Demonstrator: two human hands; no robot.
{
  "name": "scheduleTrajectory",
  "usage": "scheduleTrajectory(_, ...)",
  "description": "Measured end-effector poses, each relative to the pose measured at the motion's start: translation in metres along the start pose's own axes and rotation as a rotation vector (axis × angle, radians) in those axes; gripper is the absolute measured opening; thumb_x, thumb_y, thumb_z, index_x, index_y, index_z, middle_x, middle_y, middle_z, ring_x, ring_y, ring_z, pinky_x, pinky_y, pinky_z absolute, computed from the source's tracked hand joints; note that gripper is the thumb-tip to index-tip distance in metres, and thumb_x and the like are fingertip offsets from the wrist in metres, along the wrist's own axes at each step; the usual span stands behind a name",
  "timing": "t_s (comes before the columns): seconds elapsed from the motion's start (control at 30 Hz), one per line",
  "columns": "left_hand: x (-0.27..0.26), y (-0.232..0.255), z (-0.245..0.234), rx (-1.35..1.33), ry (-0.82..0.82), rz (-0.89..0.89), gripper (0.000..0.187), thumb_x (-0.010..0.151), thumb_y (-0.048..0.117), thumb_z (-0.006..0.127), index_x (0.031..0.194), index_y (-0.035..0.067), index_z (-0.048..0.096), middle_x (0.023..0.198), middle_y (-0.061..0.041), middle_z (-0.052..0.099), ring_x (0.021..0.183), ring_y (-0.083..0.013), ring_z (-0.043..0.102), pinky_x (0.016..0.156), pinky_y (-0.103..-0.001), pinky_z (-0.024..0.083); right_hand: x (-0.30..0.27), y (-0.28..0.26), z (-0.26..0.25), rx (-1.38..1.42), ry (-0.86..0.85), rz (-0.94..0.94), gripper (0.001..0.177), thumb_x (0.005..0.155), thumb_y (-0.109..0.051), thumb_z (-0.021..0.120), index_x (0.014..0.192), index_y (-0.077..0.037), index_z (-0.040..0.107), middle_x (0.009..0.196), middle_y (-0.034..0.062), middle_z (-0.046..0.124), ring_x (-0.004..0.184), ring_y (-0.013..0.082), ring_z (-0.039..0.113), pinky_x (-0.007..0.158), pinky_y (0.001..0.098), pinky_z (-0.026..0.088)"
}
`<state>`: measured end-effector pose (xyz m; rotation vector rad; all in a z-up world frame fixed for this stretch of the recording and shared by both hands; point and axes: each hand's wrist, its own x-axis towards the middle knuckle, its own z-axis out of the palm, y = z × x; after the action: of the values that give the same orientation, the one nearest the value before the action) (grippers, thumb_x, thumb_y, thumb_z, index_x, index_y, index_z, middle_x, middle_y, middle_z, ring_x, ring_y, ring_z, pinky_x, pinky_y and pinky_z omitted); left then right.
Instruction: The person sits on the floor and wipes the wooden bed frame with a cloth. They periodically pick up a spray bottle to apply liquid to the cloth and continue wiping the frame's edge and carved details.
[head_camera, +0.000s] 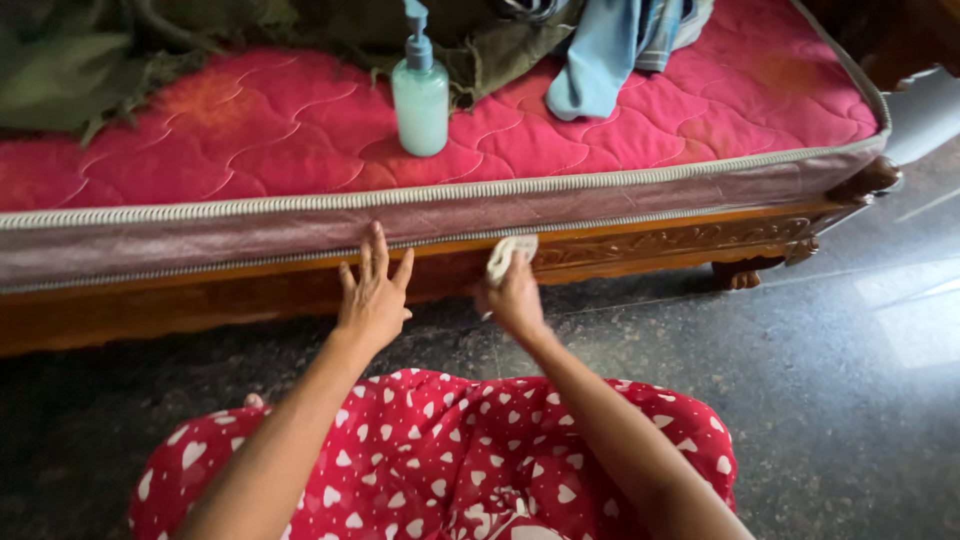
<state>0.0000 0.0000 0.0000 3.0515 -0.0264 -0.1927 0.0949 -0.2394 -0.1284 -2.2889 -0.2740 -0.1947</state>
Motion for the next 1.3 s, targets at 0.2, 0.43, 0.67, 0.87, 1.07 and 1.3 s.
scheduleTrajectory(0.2,0.014,0.016,0.012,-0.053,-0.007,-0.002,0.110,0.081,0.037,0.083,0.162,0.015,0.012,0.161,-0.039,-0.012,0.152,-0.0532,0.005,0.116,-0.069,0.020,0.007,0.015,0.020,0.240,0.204,0.396,0.068,0.082,-0.016,0.080,0.136,-0.003,0.041,0.111,0.0275,0.065,0.102,0.0443,0.065,0.087,0.0497,0.053)
scheduleTrajectory(0.43,0.032,0.040,0.025,0.019,-0.012,0.036,0.109,0.082,0.040,0.079,0.157,-0.008,0.017,0.159,-0.043,0.011,0.149,-0.0562,0.014,0.116,-0.065,0.025,0.053,0.088,-0.060,0.900,0.635,0.638,0.048,0.078,0.004,0.061,0.123,-0.007,0.049,0.115,0.0114,0.064,0.101,0.0285,0.069,0.082,0.0441,0.062)
scheduleTrajectory(0.67,0.035,0.047,0.048,0.290,0.164,-0.013,0.067,0.096,0.019,0.047,0.156,-0.007,0.029,0.156,-0.043,0.024,0.144,-0.0567,0.027,0.109,-0.062,0.037,0.014,0.052,-0.040,0.315,0.429,0.379,0.050,0.086,-0.004,0.063,0.135,0.004,0.056,0.119,0.0202,0.070,0.108,0.0304,0.069,0.096,0.0380,0.053)
scheduleTrajectory(0.87,0.035,0.051,0.032,0.227,0.007,-0.017,0.089,0.090,0.035,0.065,0.156,-0.008,0.025,0.158,-0.043,0.020,0.146,-0.0569,0.023,0.107,-0.060,0.040,0.022,0.042,-0.053,0.320,0.403,0.424,0.036,0.083,-0.006,0.061,0.116,0.005,0.069,0.103,0.0196,0.075,0.096,0.0308,0.073,0.088,0.0400,0.056)
scheduleTrajectory(1.07,0.028,0.041,0.021,0.136,0.004,0.042,0.107,0.082,0.043,0.077,0.157,-0.007,0.021,0.159,-0.041,0.016,0.147,-0.0552,0.021,0.106,-0.058,0.041,0.055,0.088,-0.102,0.225,0.552,0.511,0.036,0.082,-0.004,0.061,0.117,0.006,0.067,0.102,0.0214,0.074,0.091,0.0294,0.071,0.083,0.0396,0.055)
scheduleTrajectory(1.3,0.037,0.044,0.067,0.371,0.350,-0.011,0.086,0.092,0.031,0.072,0.157,-0.006,0.028,0.159,-0.041,0.023,0.147,-0.0557,0.026,0.103,-0.055,0.045,0.019,0.076,-0.023,0.562,0.218,0.592,0.022,0.084,-0.004,0.065,0.104,0.006,0.067,0.096,0.0139,0.071,0.082,0.0185,0.065,0.072,0.0350,0.056)
